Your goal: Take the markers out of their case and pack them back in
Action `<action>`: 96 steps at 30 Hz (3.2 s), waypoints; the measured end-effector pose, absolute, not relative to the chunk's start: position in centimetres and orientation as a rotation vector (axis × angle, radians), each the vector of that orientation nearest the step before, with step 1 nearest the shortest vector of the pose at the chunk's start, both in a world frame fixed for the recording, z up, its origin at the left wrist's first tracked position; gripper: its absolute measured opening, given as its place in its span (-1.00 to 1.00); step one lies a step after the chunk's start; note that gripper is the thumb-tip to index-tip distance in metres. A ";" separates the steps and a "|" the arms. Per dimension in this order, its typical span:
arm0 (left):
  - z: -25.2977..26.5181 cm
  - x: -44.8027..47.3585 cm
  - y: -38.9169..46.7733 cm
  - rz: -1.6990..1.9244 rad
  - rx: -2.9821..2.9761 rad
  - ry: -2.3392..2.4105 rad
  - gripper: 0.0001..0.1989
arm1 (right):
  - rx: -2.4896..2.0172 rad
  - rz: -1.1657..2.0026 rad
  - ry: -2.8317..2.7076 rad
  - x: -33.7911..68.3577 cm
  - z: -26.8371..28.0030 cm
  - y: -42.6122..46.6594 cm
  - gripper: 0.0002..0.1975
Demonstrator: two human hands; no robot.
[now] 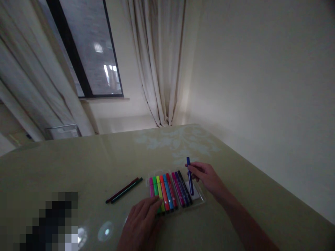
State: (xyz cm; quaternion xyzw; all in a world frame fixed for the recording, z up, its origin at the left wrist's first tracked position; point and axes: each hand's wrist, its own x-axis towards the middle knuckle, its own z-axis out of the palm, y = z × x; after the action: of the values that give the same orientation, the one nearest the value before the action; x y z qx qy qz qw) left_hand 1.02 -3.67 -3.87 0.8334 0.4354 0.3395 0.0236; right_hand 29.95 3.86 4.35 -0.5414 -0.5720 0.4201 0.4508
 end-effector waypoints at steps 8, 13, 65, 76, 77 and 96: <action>-4.7 0.5 -3.3 0.898 2.768 1.387 -0.69 | -1.630 0.910 -1.617 30.4 1.9 4.2 -0.81; -4.9 0.6 -3.3 0.921 2.775 1.380 -0.69 | -1.709 0.748 -1.753 30.1 2.0 4.2 -0.97; -0.3 -5.1 -0.9 0.898 2.011 1.935 -0.64 | -1.302 0.461 -1.854 27.2 2.3 3.0 -0.73; -0.2 2.6 -4.4 0.967 1.382 1.180 -0.46 | -1.049 1.276 -1.587 21.7 2.5 -1.1 -0.72; -0.4 2.7 -4.5 0.946 1.353 1.156 -0.44 | -1.028 1.338 -1.541 21.6 2.5 -1.1 -0.70; -3.5 0.8 -3.4 1.056 2.779 1.332 -0.68 | -1.485 0.803 -1.634 31.5 3.6 4.5 -0.70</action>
State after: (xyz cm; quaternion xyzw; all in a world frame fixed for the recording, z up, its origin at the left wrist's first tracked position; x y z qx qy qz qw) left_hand 0.80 -3.39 -3.51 0.8517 0.4081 0.3235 -0.0581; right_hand 31.49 4.47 3.60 -0.5832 -0.6417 0.3153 0.3856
